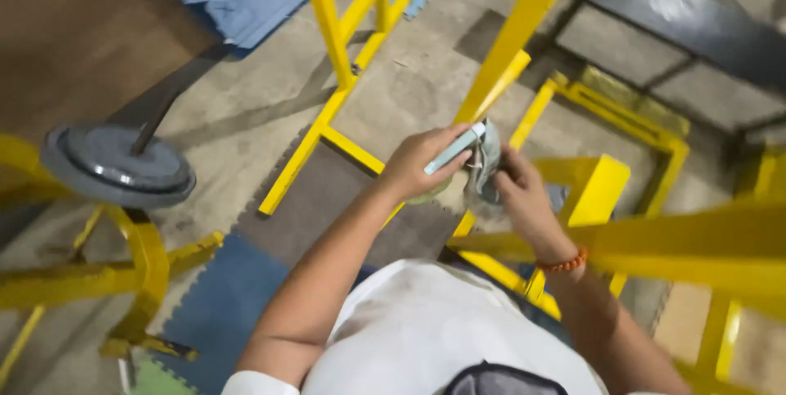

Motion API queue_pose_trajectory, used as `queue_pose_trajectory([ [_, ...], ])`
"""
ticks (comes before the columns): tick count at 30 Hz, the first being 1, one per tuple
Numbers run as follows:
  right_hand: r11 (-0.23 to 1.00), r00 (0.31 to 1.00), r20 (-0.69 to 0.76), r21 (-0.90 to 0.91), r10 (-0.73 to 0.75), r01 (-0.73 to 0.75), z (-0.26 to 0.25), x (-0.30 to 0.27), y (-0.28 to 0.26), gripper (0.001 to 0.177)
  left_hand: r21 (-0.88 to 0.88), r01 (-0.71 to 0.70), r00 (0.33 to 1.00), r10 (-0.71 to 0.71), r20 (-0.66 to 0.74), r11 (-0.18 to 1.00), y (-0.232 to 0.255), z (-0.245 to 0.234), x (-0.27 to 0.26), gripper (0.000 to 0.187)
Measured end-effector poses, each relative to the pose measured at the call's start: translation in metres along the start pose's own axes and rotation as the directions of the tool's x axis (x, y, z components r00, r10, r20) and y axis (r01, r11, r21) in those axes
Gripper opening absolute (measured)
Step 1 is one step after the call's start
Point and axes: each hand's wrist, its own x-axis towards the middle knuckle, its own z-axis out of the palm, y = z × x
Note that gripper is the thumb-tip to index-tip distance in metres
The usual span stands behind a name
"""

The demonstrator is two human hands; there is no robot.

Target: Cleaning and sanitizing yellow exercise machines and a red weight bench using a spray bottle and cloth.

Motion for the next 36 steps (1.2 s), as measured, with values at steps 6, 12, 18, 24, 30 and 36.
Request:
queue_pose_trajectory([
  [6, -0.277, 0.774, 0.425, -0.903, -0.469, 0.328, -0.041, -0.033, -0.046, 0.056, -0.084, -0.096, 0.986, 0.106, 0.125, 0.992, 0.008, -0.027, 0.006, 0.045],
  [12, -0.711, 0.906, 0.291, -0.703, -0.308, -0.016, -0.031, -0.069, -0.130, 0.031, -0.066, -0.201, 0.955, 0.211, 0.211, 0.977, 0.047, -0.056, 0.032, 0.045],
  [18, -0.758, 0.855, 0.359, -0.649, -0.374, -0.059, -0.036, -0.053, -0.109, 0.030, -0.188, -0.242, 0.911, 0.290, 0.295, 0.952, 0.065, -0.060, 0.060, 0.043],
  [24, -0.770, 0.871, 0.352, -0.636, -0.343, -0.045, -0.031, -0.050, -0.106, 0.029, -0.199, -0.301, 0.877, 0.353, 0.325, 0.933, 0.043, -0.027, 0.071, 0.046],
  [30, -0.714, 0.757, 0.392, -0.686, -0.522, -0.137, -0.027, -0.041, -0.087, 0.032, -0.401, -0.337, 0.827, 0.471, 0.307, 0.852, 0.024, 0.005, 0.079, 0.047],
  [36, -0.727, 0.727, 0.440, -0.676, -0.527, -0.118, -0.034, -0.038, -0.076, 0.030, -0.431, -0.339, 0.807, 0.494, 0.323, 0.836, 0.022, 0.023, 0.084, 0.052],
])
